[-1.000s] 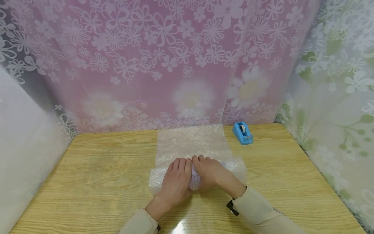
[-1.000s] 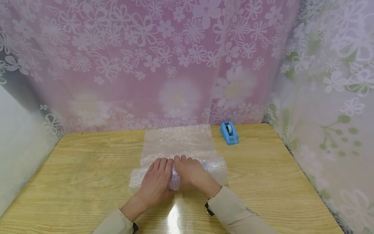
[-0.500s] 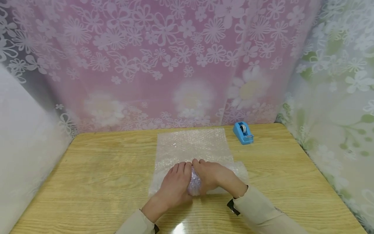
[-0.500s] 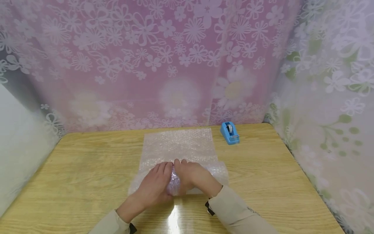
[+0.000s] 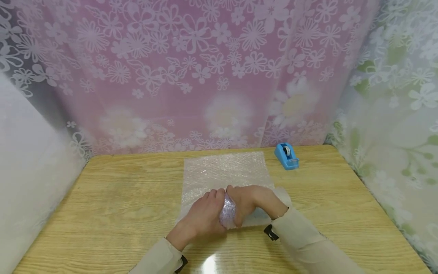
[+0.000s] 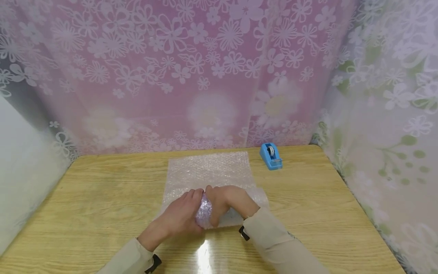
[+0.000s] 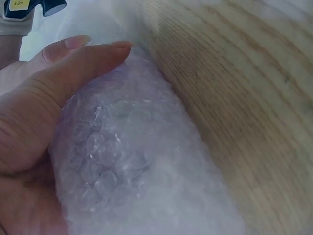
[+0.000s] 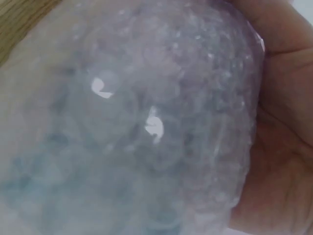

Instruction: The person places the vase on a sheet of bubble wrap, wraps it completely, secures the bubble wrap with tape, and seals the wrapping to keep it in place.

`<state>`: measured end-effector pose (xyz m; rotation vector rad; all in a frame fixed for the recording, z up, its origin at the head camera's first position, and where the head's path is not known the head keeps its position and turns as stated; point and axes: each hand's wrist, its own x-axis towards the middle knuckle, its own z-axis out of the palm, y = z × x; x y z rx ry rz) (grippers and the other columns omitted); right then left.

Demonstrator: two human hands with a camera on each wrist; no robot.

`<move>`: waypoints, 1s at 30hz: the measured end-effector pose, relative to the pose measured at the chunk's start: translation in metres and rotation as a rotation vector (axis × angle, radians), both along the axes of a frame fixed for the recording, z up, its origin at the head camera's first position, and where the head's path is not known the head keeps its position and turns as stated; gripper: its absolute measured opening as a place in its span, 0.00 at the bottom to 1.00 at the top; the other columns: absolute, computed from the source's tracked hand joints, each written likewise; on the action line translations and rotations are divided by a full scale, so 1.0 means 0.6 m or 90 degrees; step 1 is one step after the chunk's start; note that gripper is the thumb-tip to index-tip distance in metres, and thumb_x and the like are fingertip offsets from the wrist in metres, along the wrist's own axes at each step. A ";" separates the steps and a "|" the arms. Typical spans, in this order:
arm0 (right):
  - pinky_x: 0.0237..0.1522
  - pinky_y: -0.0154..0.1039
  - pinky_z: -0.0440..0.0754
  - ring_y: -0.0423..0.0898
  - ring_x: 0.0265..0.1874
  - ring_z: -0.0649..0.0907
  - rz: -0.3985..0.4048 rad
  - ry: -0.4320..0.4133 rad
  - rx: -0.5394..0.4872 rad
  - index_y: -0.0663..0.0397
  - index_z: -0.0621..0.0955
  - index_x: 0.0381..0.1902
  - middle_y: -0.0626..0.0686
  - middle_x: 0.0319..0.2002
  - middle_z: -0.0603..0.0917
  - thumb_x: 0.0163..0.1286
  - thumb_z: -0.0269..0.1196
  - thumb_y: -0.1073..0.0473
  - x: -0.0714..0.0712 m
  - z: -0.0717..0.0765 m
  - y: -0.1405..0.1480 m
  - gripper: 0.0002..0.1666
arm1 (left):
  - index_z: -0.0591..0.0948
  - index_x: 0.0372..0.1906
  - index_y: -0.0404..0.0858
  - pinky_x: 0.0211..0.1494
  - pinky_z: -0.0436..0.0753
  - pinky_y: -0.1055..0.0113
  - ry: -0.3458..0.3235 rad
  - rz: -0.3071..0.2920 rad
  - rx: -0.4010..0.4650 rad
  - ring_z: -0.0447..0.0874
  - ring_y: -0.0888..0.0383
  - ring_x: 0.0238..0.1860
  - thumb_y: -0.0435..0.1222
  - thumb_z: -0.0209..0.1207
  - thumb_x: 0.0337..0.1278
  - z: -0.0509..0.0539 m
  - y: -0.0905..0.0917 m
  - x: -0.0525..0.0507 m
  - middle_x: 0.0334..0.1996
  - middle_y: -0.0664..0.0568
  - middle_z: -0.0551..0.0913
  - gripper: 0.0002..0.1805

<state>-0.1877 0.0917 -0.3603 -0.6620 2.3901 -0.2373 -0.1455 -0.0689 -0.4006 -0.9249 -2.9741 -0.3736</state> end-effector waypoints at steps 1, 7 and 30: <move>0.47 0.42 0.76 0.44 0.37 0.75 0.000 -0.003 -0.002 0.53 0.67 0.47 0.47 0.37 0.74 0.39 0.77 0.55 -0.001 0.001 0.000 0.40 | 0.68 0.51 0.32 0.40 0.78 0.63 -0.004 0.000 0.003 0.73 0.55 0.36 0.47 0.76 0.21 0.000 0.000 -0.001 0.35 0.50 0.71 0.45; 0.48 0.41 0.75 0.43 0.38 0.75 0.004 -0.017 -0.022 0.53 0.67 0.47 0.47 0.38 0.74 0.40 0.76 0.55 -0.005 0.001 0.002 0.39 | 0.68 0.52 0.31 0.46 0.78 0.63 -0.016 -0.017 0.011 0.73 0.54 0.39 0.46 0.76 0.22 0.000 -0.002 -0.008 0.37 0.49 0.72 0.46; 0.68 0.54 0.50 0.56 0.66 0.63 0.040 0.199 0.024 0.57 0.52 0.74 0.55 0.66 0.67 0.42 0.76 0.40 0.026 0.011 0.015 0.69 | 0.68 0.51 0.33 0.43 0.78 0.63 -0.024 -0.008 -0.017 0.75 0.53 0.38 0.47 0.77 0.22 0.009 0.004 -0.011 0.38 0.48 0.74 0.45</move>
